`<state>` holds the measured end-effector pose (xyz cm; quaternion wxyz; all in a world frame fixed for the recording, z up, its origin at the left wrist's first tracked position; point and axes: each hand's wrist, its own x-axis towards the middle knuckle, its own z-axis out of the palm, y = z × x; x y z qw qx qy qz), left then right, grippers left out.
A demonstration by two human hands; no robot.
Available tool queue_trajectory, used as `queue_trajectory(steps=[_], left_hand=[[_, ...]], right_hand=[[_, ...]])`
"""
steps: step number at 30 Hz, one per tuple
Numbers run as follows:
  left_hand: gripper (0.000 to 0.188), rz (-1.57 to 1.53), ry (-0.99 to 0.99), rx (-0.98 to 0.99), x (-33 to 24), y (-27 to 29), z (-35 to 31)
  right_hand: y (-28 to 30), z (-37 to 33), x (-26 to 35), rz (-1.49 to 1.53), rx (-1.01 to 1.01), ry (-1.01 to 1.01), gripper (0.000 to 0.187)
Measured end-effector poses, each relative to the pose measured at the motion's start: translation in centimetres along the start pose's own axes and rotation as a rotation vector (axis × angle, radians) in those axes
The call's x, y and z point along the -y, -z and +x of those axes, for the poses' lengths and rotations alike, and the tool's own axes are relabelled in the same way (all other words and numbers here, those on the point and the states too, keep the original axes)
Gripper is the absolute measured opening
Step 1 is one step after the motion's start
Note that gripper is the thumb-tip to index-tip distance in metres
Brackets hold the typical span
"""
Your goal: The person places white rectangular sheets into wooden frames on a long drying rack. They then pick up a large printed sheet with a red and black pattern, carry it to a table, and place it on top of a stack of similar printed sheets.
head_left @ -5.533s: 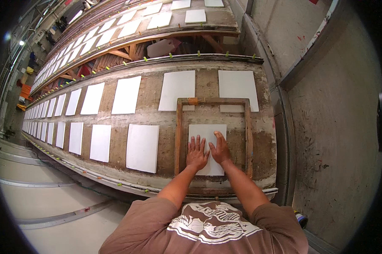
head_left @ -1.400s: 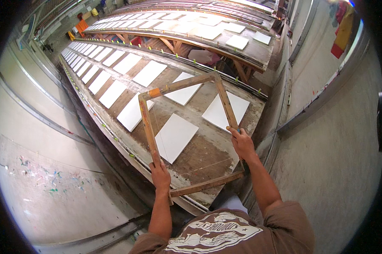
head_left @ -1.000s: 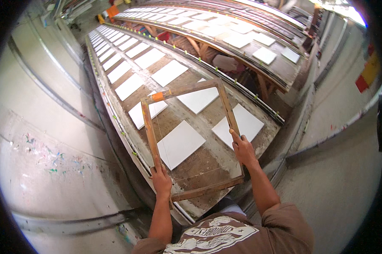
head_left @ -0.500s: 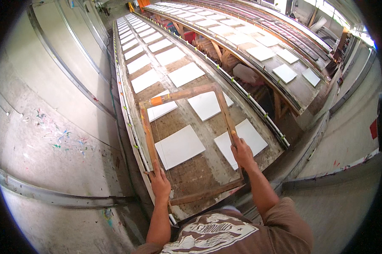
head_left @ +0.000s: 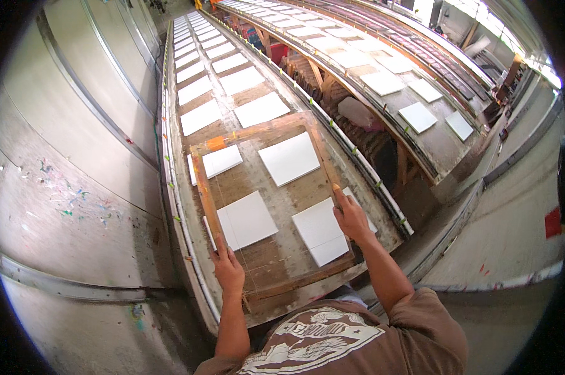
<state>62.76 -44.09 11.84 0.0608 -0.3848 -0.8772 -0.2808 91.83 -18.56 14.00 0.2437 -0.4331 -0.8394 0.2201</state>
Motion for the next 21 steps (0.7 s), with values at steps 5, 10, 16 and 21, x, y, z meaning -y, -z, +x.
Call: queue_trajectory(steps=[5,10,16,21], left_hand=[[0.056,0.042,0.148,0.063,-7.0,-2.3,-2.0],[0.055,-0.083,0.133,-0.005,-12.0,-4.3,-3.0],[0.057,-0.044,0.118,0.004,-13.7,-6.2,-3.0],[0.059,-0.129,0.131,0.073,-15.8,-7.8,-2.4]], right_hand=[[2.1,3.6,-6.7,0.005,0.081,0.037,0.073],[6.3,5.9,-8.9,-0.012,0.191,0.002,0.073],[7.9,5.5,-11.2,-0.053,0.151,-0.002,0.072],[8.8,4.3,-14.3,-0.040,0.021,0.032,0.071]])
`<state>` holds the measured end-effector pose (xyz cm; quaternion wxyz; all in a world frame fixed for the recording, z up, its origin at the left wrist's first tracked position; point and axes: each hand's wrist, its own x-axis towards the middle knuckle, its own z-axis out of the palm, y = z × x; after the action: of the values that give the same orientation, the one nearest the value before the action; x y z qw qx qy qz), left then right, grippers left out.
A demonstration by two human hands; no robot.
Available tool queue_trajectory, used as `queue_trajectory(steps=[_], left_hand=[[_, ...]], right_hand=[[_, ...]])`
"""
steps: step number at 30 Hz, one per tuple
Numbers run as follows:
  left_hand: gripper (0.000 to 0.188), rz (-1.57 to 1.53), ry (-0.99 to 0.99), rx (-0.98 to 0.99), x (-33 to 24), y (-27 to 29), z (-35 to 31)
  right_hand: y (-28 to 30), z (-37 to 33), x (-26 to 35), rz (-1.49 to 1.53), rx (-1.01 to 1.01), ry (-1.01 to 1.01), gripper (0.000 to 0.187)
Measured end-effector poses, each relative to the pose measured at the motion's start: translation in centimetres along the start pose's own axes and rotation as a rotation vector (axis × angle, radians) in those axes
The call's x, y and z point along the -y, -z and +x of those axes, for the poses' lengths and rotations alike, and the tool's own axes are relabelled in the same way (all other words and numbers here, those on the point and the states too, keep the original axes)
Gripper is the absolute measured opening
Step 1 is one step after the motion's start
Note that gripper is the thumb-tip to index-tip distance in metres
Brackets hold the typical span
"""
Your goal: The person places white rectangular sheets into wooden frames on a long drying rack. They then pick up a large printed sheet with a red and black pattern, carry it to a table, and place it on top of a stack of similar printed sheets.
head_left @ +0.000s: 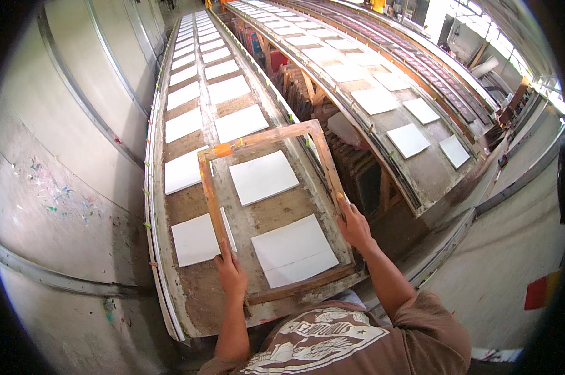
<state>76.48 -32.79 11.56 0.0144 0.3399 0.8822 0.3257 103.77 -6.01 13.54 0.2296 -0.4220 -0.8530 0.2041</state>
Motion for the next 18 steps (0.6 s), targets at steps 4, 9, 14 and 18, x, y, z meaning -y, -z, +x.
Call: queue_trajectory(steps=[4,9,14,18], left_hand=[[0.059,0.041,-0.036,-0.041,-2.3,-1.5,-0.9],[0.057,-0.017,0.051,-0.008,-5.7,-2.6,-3.2],[0.056,-0.012,0.075,-0.052,-6.0,-4.2,-4.2],[0.056,-0.009,0.092,-0.041,-6.3,-4.2,-3.4]], right_hand=[[1.9,0.7,-2.5,0.032,0.103,-0.047,0.070],[3.0,2.1,-5.4,0.005,0.124,0.024,0.069],[3.8,3.6,-6.4,0.065,0.187,0.035,0.067],[3.0,4.2,-7.0,0.075,0.159,0.053,0.065]])
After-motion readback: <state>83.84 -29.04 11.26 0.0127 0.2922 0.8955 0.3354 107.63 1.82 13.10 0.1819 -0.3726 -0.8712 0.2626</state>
